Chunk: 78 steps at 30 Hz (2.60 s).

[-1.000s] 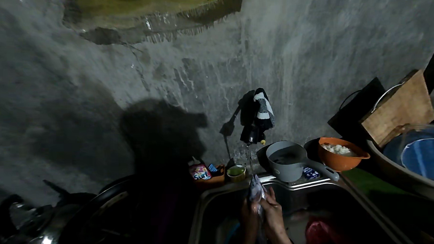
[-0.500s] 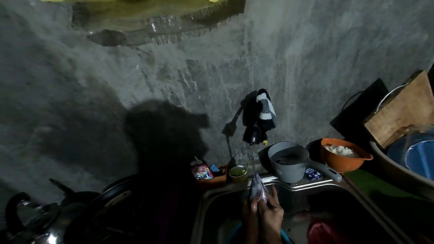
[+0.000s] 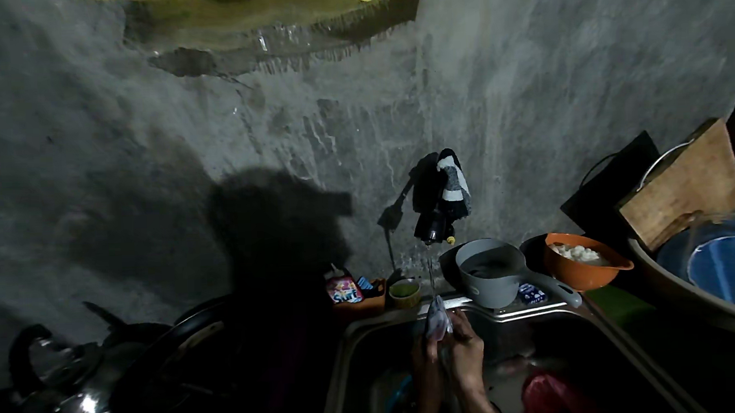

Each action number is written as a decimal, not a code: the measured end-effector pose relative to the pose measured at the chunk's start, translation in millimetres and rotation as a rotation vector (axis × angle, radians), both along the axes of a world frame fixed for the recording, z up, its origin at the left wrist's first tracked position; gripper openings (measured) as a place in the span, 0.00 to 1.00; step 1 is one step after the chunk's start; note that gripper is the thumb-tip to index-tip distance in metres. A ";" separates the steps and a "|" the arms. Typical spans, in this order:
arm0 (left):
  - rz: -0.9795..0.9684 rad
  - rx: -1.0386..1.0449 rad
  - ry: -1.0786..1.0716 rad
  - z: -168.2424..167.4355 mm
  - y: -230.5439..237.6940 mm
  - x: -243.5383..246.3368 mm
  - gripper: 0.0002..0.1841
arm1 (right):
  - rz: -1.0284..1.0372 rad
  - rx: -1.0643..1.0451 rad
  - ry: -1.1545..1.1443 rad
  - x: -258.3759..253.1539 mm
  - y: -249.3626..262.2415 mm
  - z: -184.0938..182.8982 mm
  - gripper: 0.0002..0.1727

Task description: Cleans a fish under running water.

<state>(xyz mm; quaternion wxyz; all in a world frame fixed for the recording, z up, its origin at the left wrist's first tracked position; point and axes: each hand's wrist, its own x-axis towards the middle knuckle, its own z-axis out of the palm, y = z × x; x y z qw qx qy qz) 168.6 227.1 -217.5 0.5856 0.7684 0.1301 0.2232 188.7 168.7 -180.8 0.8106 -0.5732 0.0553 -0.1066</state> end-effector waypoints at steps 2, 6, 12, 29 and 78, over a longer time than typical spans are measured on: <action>0.007 -0.015 0.016 3.3 -1.1 0.1 0.19 | -0.049 0.009 0.034 -1.8 1.8 1.5 0.16; 0.009 -0.030 0.040 3.4 -1.0 3.7 0.19 | -0.105 -0.134 0.082 -0.8 3.8 -5.3 0.11; -0.029 0.033 0.078 -2.7 5.6 6.3 0.19 | -0.099 -0.347 0.208 -1.4 1.3 2.6 0.09; -0.304 -0.116 0.159 15.5 41.2 16.0 0.18 | 0.524 -0.066 0.185 38.2 -57.4 14.0 0.11; -0.417 -0.237 0.175 24.3 44.4 16.9 0.19 | 0.194 -0.656 -0.169 25.6 -35.3 -0.9 0.18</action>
